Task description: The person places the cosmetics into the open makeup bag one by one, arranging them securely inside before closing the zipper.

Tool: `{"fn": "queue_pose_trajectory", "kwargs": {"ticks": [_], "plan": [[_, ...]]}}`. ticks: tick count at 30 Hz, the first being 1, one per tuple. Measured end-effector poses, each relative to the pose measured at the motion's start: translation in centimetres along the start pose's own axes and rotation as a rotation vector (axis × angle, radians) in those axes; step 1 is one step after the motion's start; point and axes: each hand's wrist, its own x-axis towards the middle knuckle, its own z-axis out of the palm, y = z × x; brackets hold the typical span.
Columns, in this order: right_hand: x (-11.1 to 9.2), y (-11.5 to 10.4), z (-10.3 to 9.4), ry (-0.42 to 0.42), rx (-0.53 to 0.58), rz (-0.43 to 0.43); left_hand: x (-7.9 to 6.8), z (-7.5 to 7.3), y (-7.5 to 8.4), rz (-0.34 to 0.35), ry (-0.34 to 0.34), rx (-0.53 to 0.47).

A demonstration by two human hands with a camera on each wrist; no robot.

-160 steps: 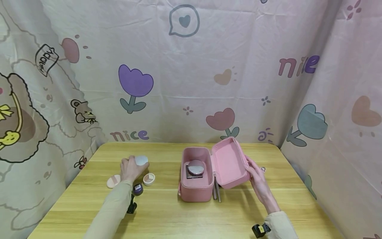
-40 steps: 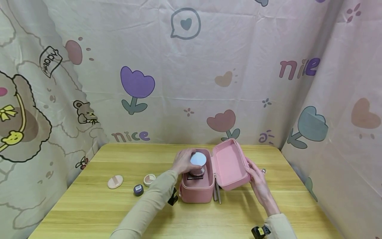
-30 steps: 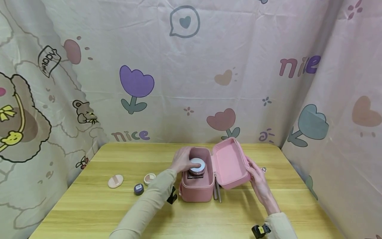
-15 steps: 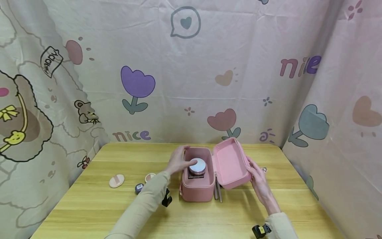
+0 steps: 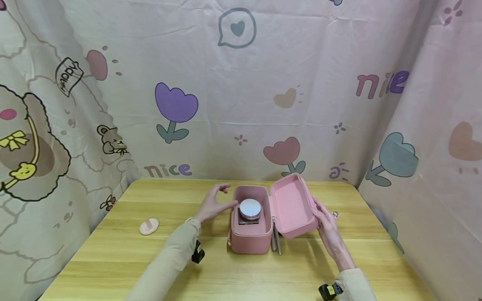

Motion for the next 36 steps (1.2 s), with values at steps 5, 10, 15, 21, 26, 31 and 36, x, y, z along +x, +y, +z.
{"fn": "queue_pose_trajectory", "kwargs": {"ticks": [5,10,15,21,26,31,36], "plan": [[0.0,0.0,0.0,-0.007,0.001,0.000,-0.8,-1.5,-0.4,-0.022,-0.042,-0.026],[-0.1,0.0,-0.1,-0.019,0.001,-0.009,-1.7,-3.1,-0.9,-0.013,-0.091,-0.014],[-0.1,0.1,-0.1,-0.020,0.007,-0.013,-2.7,-4.9,-1.5,0.012,-0.102,0.057],[-0.1,0.3,-0.1,-0.006,0.007,-0.005,-3.9,-6.9,-2.1,-0.044,-0.157,0.146],[-0.2,0.3,-0.1,0.002,0.005,0.000,-5.0,-8.0,-3.0,-0.128,-0.177,0.221],[-0.2,0.2,0.0,-0.008,0.010,-0.015,-5.9,-8.4,-4.0,-0.157,-0.205,0.294],[-0.2,0.1,0.0,-0.009,0.015,-0.014,-6.3,-8.5,-4.7,-0.190,-0.252,0.351]]}}
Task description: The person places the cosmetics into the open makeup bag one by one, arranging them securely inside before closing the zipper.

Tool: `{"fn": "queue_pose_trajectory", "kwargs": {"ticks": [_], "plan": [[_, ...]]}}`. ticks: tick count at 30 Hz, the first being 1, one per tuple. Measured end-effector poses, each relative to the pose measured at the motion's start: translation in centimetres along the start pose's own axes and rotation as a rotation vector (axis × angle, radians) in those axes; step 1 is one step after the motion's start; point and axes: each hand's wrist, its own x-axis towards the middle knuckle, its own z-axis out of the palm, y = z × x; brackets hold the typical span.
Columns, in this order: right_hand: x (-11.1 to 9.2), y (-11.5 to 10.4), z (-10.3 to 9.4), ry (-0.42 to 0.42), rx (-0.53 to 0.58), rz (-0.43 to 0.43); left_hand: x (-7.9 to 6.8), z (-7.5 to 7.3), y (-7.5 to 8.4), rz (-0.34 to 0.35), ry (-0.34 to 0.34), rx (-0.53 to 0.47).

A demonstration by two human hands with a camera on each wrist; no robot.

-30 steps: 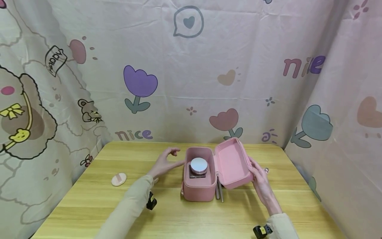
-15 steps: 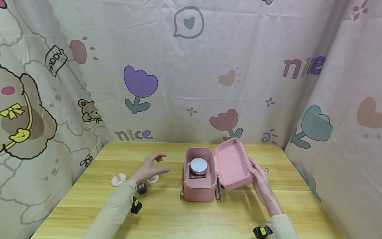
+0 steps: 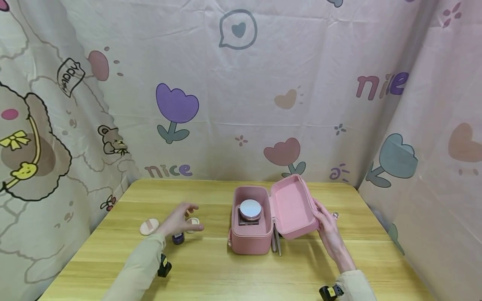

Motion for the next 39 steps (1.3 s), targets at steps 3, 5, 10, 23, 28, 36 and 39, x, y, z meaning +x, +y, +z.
{"fn": "queue_pose_trajectory", "kwargs": {"ticks": [3,5,10,23,28,36,39], "plan": [[0.0,0.1,0.0,0.002,0.001,0.003,-0.1,0.2,-0.3,-0.016,-0.019,0.004],[0.1,0.1,0.0,0.002,0.000,0.005,-0.2,0.3,-0.5,-0.021,-0.021,0.002],[0.1,0.3,-0.1,0.003,-0.006,0.006,-0.3,0.6,-0.9,-0.034,-0.017,-0.003],[0.0,0.2,0.0,0.015,-0.011,0.020,-0.2,1.2,-1.8,-0.010,0.011,0.033],[0.1,0.2,0.0,0.014,-0.009,0.017,-0.2,1.3,-2.0,-0.021,0.010,0.061],[0.0,0.2,0.0,0.022,-0.008,0.015,0.0,1.5,-2.0,-0.049,0.025,0.072],[0.0,0.2,0.0,0.022,-0.007,0.011,0.1,1.5,-1.9,-0.043,0.038,0.069]]}}
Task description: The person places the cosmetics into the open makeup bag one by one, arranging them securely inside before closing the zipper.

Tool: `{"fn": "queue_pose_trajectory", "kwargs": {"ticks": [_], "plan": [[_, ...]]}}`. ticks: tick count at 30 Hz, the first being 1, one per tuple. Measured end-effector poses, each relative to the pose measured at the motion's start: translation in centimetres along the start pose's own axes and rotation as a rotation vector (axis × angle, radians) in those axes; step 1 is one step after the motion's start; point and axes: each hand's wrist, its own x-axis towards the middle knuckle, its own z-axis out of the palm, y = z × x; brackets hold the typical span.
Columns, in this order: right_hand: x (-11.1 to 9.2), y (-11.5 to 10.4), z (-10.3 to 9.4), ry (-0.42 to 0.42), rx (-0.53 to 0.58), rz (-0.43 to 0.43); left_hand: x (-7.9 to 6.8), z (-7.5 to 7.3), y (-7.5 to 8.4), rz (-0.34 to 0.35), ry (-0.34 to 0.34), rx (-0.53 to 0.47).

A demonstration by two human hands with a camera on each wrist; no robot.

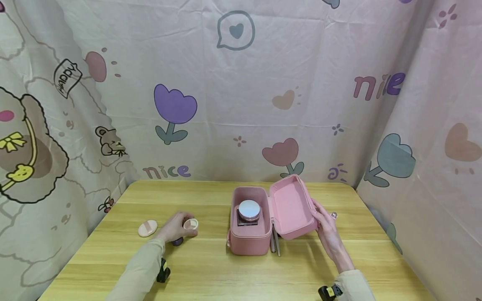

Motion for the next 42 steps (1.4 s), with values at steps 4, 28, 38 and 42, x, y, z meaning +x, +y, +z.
{"fn": "queue_pose_trajectory", "kwargs": {"ticks": [4,28,38,42], "plan": [[0.0,0.0,0.0,-0.004,-0.001,-0.002,0.0,-0.1,0.2,0.008,0.004,-0.044],[-0.1,-0.1,-0.1,-0.017,0.002,-0.004,0.7,-1.1,2.9,0.048,0.029,-0.227],[-0.1,-0.2,0.0,-0.022,0.010,-0.001,0.8,-2.0,4.9,0.080,0.051,-0.291],[-0.1,-0.2,0.0,-0.022,0.011,0.000,0.9,-2.3,5.6,0.099,0.055,-0.295]]}}
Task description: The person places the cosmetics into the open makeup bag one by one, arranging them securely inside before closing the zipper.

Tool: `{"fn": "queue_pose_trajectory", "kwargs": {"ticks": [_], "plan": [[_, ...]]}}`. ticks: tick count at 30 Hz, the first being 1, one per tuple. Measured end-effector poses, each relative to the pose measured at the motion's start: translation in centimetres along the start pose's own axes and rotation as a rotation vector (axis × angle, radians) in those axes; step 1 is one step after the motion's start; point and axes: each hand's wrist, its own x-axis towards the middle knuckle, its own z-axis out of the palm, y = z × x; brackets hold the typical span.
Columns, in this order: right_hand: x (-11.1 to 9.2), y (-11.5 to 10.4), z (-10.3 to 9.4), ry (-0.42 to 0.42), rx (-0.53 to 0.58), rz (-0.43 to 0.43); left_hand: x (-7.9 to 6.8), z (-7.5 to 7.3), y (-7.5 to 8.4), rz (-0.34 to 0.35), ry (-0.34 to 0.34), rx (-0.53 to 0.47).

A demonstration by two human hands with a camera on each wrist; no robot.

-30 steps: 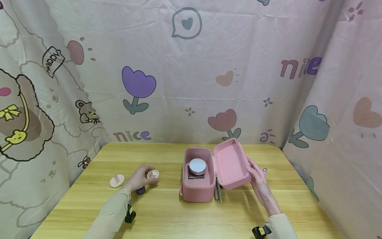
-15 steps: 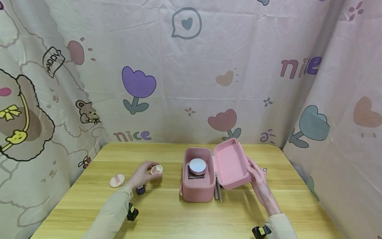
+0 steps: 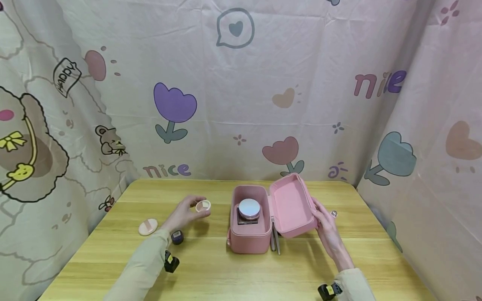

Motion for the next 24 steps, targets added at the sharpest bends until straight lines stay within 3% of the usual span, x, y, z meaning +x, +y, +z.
{"fn": "queue_pose_trajectory", "kwargs": {"ticks": [13,24], "plan": [[0.0,-0.1,0.0,0.006,0.007,0.001,0.8,0.0,2.7,0.104,0.005,0.013],[0.0,0.0,0.0,0.003,-0.001,0.000,1.2,1.2,4.8,0.120,-0.002,0.016]]}}
